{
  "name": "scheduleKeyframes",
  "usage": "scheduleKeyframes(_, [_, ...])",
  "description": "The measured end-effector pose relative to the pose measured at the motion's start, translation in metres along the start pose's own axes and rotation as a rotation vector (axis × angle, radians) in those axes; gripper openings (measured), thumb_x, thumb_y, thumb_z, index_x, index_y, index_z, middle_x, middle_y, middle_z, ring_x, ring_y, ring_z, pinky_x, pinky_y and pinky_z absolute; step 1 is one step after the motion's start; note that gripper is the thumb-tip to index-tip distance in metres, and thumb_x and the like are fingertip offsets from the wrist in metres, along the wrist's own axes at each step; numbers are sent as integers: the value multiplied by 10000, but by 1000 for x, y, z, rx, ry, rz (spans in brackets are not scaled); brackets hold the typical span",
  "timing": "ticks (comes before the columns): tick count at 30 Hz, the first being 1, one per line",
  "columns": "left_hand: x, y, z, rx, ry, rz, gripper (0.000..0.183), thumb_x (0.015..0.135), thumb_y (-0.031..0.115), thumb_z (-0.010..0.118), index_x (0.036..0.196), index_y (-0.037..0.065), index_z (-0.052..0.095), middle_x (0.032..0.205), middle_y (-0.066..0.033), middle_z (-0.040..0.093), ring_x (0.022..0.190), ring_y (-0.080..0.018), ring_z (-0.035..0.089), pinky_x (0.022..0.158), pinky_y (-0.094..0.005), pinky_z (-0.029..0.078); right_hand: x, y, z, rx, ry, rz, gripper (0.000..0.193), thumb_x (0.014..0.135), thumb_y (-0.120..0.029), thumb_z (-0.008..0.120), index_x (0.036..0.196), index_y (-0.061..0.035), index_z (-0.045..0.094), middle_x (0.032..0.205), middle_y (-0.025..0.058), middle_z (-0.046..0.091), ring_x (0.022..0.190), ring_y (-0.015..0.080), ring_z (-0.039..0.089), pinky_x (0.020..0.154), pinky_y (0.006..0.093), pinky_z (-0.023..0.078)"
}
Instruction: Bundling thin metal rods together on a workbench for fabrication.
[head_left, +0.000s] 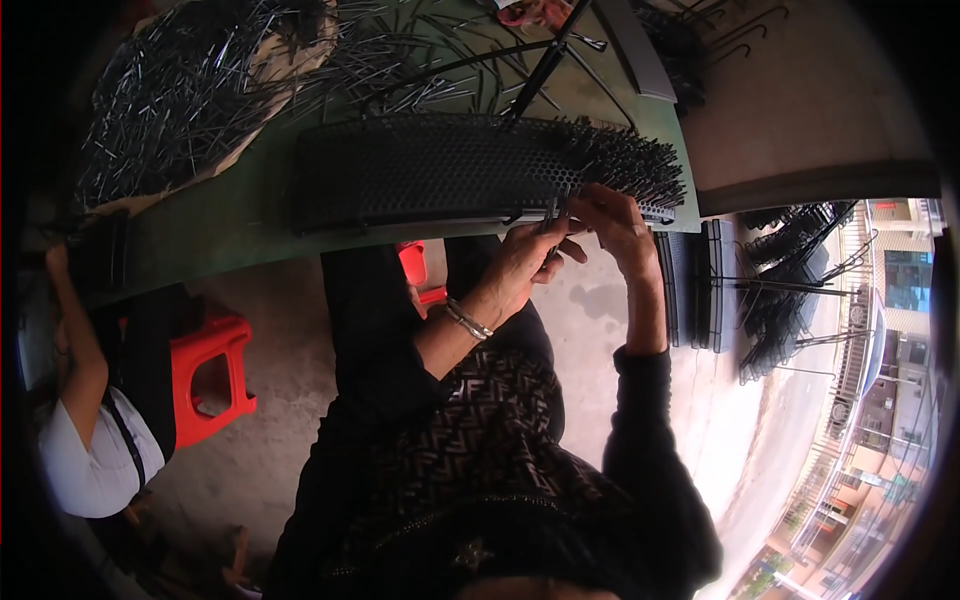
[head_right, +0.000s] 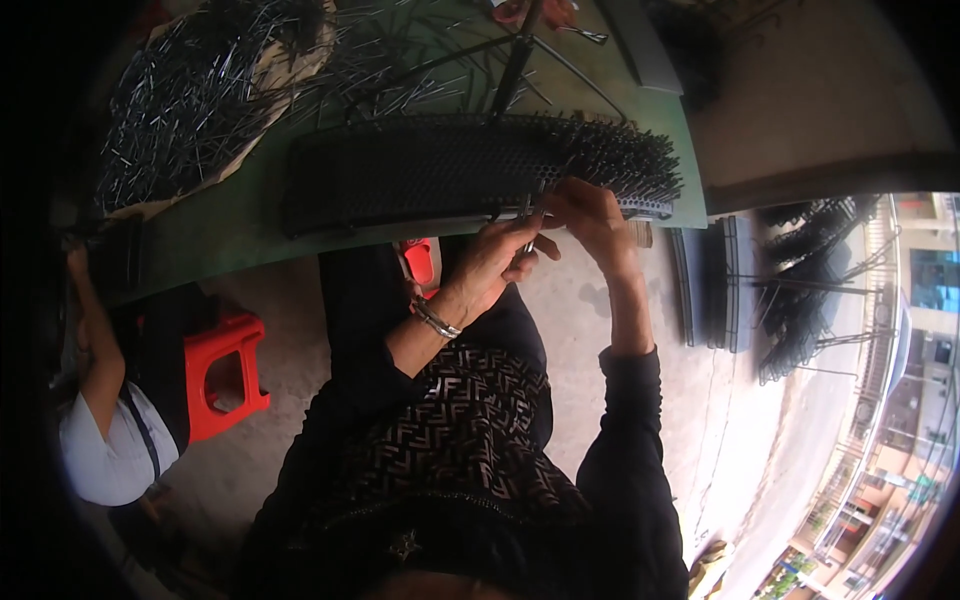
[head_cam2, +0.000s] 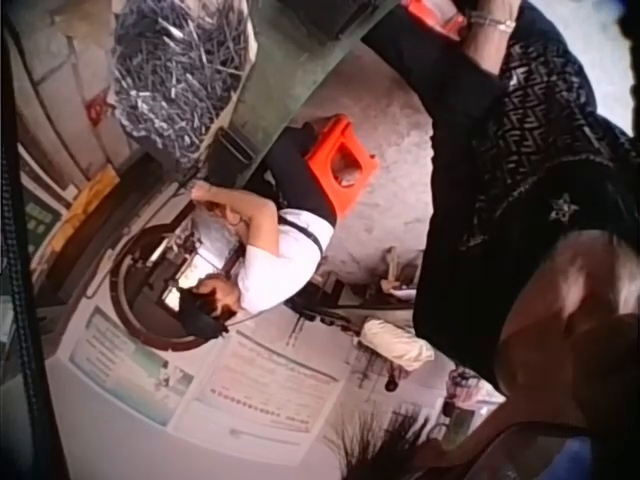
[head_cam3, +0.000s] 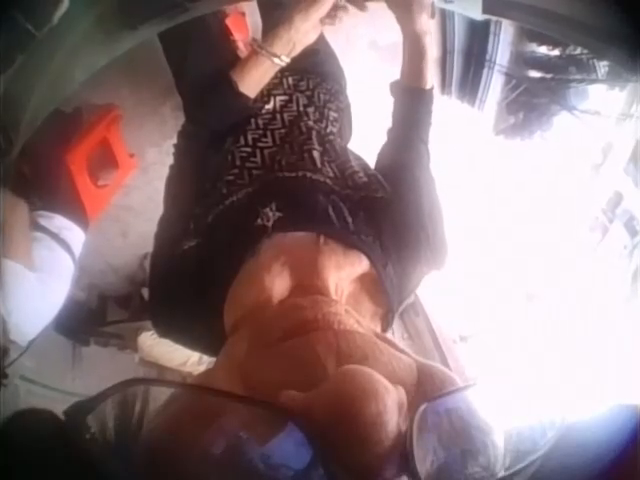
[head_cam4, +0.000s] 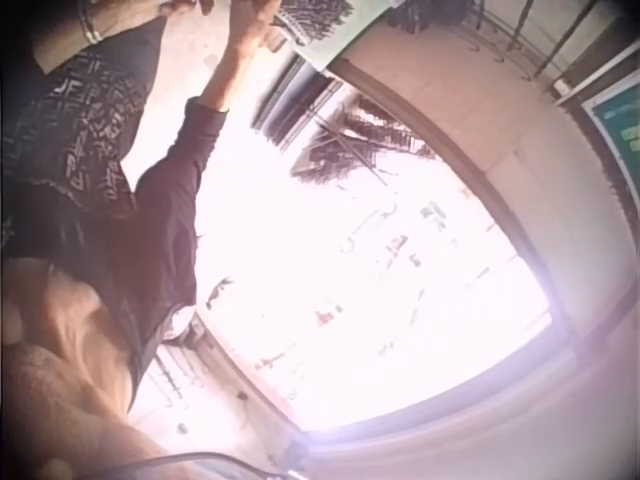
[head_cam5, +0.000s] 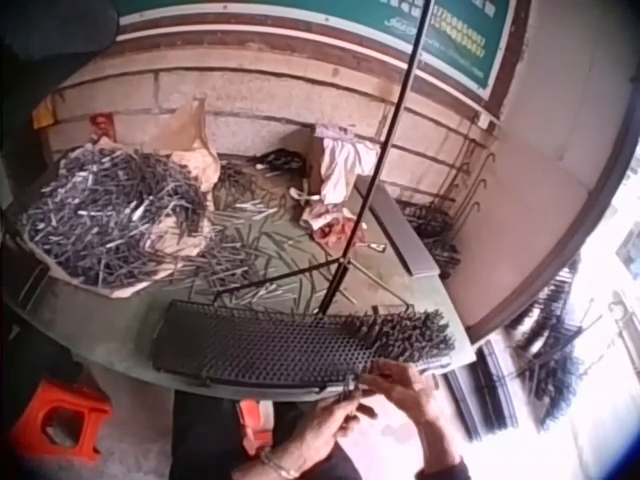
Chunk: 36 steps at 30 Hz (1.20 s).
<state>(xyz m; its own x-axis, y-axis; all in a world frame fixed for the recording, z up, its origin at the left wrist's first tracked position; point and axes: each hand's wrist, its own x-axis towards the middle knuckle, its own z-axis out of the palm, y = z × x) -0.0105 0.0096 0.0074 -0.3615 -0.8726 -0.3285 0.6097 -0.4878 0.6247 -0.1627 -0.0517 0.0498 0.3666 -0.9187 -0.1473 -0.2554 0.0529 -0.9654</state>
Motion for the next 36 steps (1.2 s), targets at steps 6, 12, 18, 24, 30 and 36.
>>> scheduleKeyframes(6, [-2, 3, 3, 31, -41, -67, 331, 988, 327, 518, 1130, 49, 627, 874, -76, 679, 596, -33, 436, 443, -157, 253, 0, 3, -21, -62, -73, 85, 149, 889, -137, 638, 827, -3, 623, 755, 33, 618, 703, 87, 575, 612, 244, 452])
scheduleKeyframes(12, [-1, -1, 1, 146, -80, -42, 326, 1006, 309, 488, 1135, 36, 610, 870, -80, 677, 597, -36, 440, 437, -154, 257, -6, -2, -20, 22, -14, 69, 156, 864, -149, 646, 922, -4, 633, 789, 57, 645, 687, 122, 629, 645, 238, 498])
scheduleKeyframes(18, [5, -3, -7, 172, -203, -74, 299, 1004, 301, 494, 1098, 39, 603, 871, -78, 678, 594, -29, 432, 447, -154, 261, -11, -8, -22, 26, -21, 142, 165, 901, -101, 596, 974, 46, 610, 811, 84, 643, 716, 151, 653, 691, 267, 539])
scheduleKeyframes(24, [8, -5, -3, 152, -160, -93, 367, 1000, 391, 490, 1122, 60, 591, 887, -92, 687, 544, -24, 352, 449, -159, 246, -15, -6, -34, 9, 37, -15, 157, 881, -104, 618, 962, 31, 611, 787, 85, 667, 729, 141, 660, 705, 261, 528])
scheduleKeyframes(30, [7, -6, -7, 25, 50, -151, 355, 985, 426, 513, 980, 74, 561, 653, 60, 391, 522, -21, 251, 448, -183, 187, -5, -8, -26, -333, 574, -215, 125, 913, -88, 583, 975, 17, 610, 797, 58, 687, 742, 116, 658, 707, 234, 498])
scheduleKeyframes(36, [12, -16, -6, -69, -13, -114, 285, 1003, 339, 495, 895, 81, 547, 684, 37, 457, 536, -24, 280, 472, -190, 233, 9, 2, -20, -500, 714, -338, 120, 925, -112, 571, 981, -17, 620, 788, 62, 696, 737, 115, 662, 690, 245, 492])
